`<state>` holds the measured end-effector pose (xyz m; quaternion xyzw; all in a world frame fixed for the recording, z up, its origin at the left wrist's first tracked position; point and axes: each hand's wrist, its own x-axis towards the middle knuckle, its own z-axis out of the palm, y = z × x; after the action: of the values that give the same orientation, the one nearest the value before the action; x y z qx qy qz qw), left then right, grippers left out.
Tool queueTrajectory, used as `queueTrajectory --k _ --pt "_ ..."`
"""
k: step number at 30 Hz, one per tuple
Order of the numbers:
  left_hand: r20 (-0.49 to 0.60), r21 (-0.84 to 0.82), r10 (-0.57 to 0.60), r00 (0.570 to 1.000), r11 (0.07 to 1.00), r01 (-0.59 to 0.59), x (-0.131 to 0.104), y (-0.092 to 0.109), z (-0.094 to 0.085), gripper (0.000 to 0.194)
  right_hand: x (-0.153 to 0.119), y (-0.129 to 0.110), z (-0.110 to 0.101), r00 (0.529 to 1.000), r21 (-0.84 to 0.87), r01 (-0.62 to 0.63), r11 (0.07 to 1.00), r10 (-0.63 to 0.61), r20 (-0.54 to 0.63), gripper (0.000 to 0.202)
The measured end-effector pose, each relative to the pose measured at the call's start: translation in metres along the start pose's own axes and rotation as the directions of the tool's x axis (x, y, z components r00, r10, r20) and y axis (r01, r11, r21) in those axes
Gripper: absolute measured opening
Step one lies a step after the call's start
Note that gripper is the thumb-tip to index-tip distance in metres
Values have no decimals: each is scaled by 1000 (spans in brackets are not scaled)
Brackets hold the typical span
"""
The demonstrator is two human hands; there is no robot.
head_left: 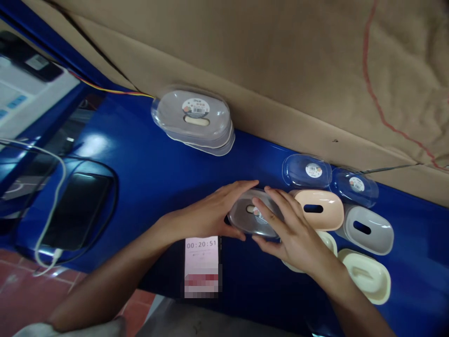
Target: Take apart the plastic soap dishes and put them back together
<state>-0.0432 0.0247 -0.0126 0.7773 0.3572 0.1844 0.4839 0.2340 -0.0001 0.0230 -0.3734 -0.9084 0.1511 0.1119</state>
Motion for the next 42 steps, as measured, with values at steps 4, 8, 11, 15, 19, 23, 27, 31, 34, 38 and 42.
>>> queueTrajectory --k 4,8,11,15,19,23,27,31,34,38,42 --pt "-27 26 14 1000 1000 -13 0 5 0 128 -1 -1 2 998 10 -27 1000 27 53 69" --pt "-55 113 20 998 993 -13 1 13 1 123 -2 -4 7 999 -39 -27 999 28 31 67" --pt "-54 169 40 998 985 -31 2 16 1 125 -3 -7 11 1000 -83 -16 996 16 3 66" --pt "-55 197 84 995 978 -72 3 13 -1 129 -2 -6 10 1000 -80 -17 997 18 23 69" --pt "-76 151 111 991 984 -99 5 9 -2 125 0 -4 7 999 -46 -21 999 23 46 72" --pt "-77 101 112 991 989 -104 7 7 -3 121 2 -3 5 999 -51 -21 998 23 45 74" --pt "-74 89 108 991 991 -102 8 7 -3 121 3 -1 6 999 -55 -14 998 17 51 77" --pt "-85 75 93 992 993 -87 8 6 -2 122 3 2 4 998 -49 -12 999 15 59 76" --pt "-89 76 106 990 992 -99 7 4 -1 127 3 5 2 997 -41 5 999 -2 74 75" --pt "-82 92 106 991 991 -98 8 2 0 129 3 5 3 998 -38 2 999 1 57 73" --pt "-89 109 95 991 990 -86 7 5 1 122 4 4 7 999 -32 5 999 -4 33 69"
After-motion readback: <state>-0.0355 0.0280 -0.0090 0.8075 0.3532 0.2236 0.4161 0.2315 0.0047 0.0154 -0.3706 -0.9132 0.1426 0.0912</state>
